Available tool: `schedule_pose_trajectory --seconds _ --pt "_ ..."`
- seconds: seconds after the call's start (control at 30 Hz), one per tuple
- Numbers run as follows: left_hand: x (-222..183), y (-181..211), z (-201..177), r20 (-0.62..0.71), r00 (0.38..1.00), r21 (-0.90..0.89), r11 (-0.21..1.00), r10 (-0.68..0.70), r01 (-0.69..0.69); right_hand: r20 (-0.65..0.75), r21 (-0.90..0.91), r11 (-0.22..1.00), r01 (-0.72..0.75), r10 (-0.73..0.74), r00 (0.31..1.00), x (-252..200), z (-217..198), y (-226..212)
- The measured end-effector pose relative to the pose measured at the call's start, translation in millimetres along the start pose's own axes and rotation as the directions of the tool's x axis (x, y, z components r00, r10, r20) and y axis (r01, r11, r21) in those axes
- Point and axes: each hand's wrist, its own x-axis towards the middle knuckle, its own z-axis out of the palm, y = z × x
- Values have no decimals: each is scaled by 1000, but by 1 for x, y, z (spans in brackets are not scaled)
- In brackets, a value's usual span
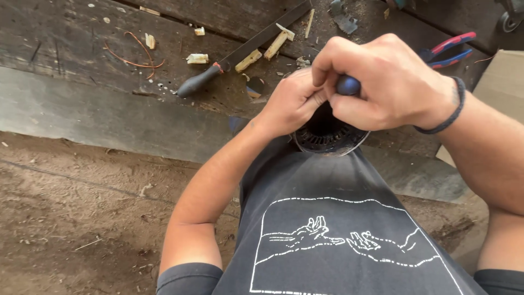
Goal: Repairing an electric motor stator by manipulating internal components with a screwdriver and pliers
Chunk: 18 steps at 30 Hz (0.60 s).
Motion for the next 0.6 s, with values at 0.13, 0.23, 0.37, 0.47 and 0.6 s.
schedule_pose_trajectory --seconds 0.13,0.23,0.37,0.47,0.6 --pt "-8 -12 1 31 999 -25 999 -41 42 18 -26 999 39 -39 999 4 0 0" --pt "-14 -22 7 31 999 41 999 25 -26 26 -16 999 51 -50 998 5 2 1" --pt "-19 -35 12 -18 1000 72 997 -25 27 92 27 996 80 -83 992 12 -4 2" --pt "-24 -35 14 -44 998 101 993 -48 53 162 34 997 67 -71 984 18 -8 -2" --pt "-18 -21 10 -91 994 62 996 -64 70 243 66 997 30 -45 969 26 -15 -7"
